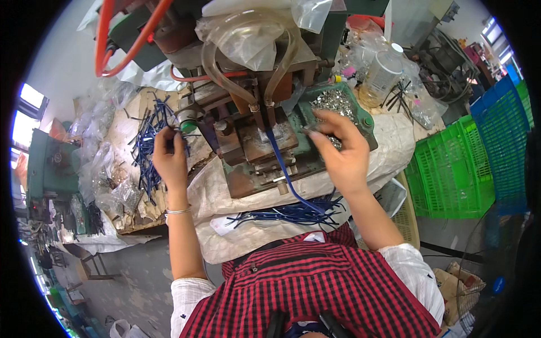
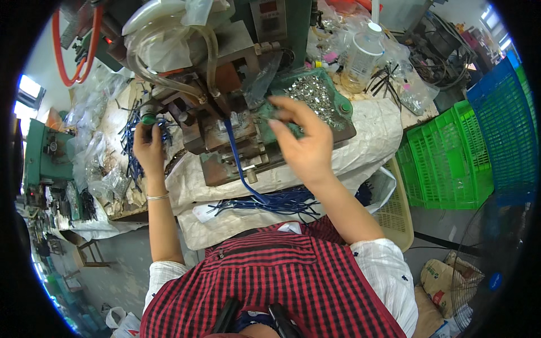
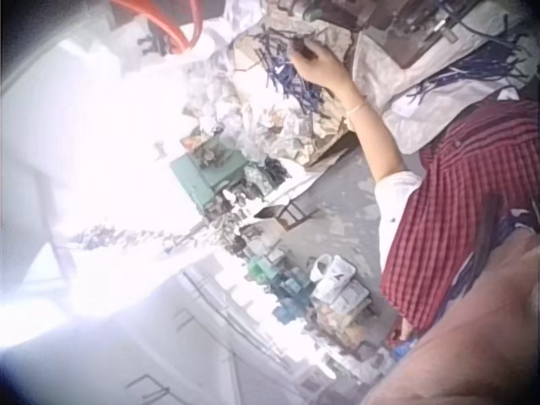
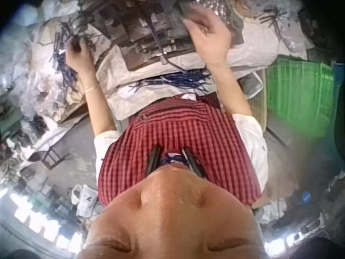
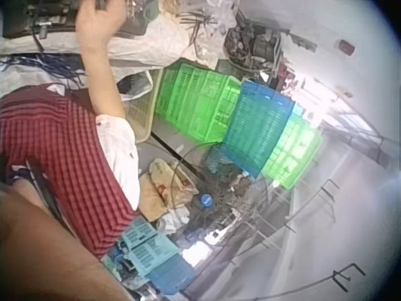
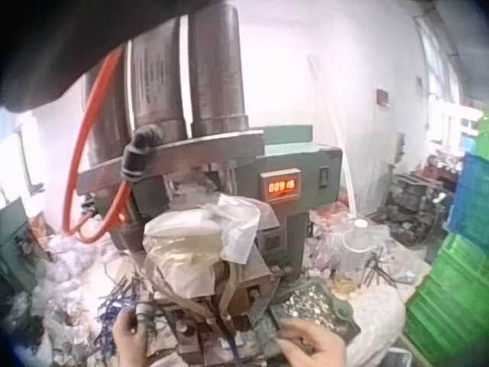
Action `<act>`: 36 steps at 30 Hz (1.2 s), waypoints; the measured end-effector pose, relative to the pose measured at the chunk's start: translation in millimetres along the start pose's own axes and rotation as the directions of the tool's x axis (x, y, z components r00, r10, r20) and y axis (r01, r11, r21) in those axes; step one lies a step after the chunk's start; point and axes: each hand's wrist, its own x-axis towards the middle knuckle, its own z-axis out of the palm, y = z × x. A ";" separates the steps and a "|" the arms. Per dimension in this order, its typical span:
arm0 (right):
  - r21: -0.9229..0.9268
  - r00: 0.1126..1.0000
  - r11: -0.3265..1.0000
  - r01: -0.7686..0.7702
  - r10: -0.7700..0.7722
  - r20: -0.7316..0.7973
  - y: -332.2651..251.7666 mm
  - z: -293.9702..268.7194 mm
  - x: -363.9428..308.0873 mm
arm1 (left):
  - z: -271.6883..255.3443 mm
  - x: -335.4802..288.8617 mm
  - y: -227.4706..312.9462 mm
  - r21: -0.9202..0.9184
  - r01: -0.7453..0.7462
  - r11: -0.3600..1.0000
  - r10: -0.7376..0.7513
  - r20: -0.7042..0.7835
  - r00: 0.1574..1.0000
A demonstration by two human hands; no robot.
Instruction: The person repeatedly picks up blue wires and small metal pins, inserts them into a press machine, and operates the lever to crimp the components together. The finished pieces are placed into a pile on the workbench.
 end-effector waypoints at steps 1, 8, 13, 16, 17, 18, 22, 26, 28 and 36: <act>0.018 0.998 0.998 0.056 -0.057 0.022 -9.7 11.9 8.7 | 4.4 0.5 2.9 -0.113 0.025 0.993 -0.023 0.015 1.000; 0.249 1.000 0.968 -0.011 0.010 0.008 2.3 55.2 17.6 | 14.5 -31.9 29.1 -0.332 0.171 0.928 -0.185 -0.012 0.983; 0.443 0.991 0.886 -0.137 0.121 0.064 -11.2 58.8 16.8 | 4.4 -20.0 136.3 -0.366 -0.156 0.917 0.100 -0.168 0.981; 0.471 0.974 0.853 -0.226 0.195 0.114 -27.6 59.9 17.4 | -8.7 -22.7 170.7 -0.163 -0.596 0.787 0.580 -0.137 0.803; 0.417 0.984 0.892 -0.173 0.142 0.104 -32.1 55.8 13.6 | -10.9 -23.5 181.6 -0.060 -0.725 0.686 0.726 -0.018 0.688; 0.370 0.990 0.921 -0.122 0.084 0.117 -39.6 51.9 8.0 | -13.5 -26.7 192.8 -0.043 -0.748 0.662 0.746 0.129 0.653; -0.137 0.976 0.984 0.111 -0.082 0.202 -27.7 15.7 26.6 | 25.8 -47.6 192.9 -0.096 -0.826 0.556 0.820 0.229 0.525; -0.845 0.984 0.514 0.144 -0.163 0.068 59.3 -32.6 43.0 | 48.7 -44.6 177.1 -0.133 -0.869 0.476 0.877 0.143 0.459; -0.855 0.981 0.499 0.140 -0.186 0.052 82.8 -47.2 38.4 | 50.2 -47.8 174.1 -0.142 -0.869 0.474 0.879 0.140 0.456; -0.728 0.834 0.407 0.551 -0.288 0.471 70.8 -26.1 48.3 | 41.4 -48.9 175.7 -0.115 -0.853 0.510 0.849 0.227 0.477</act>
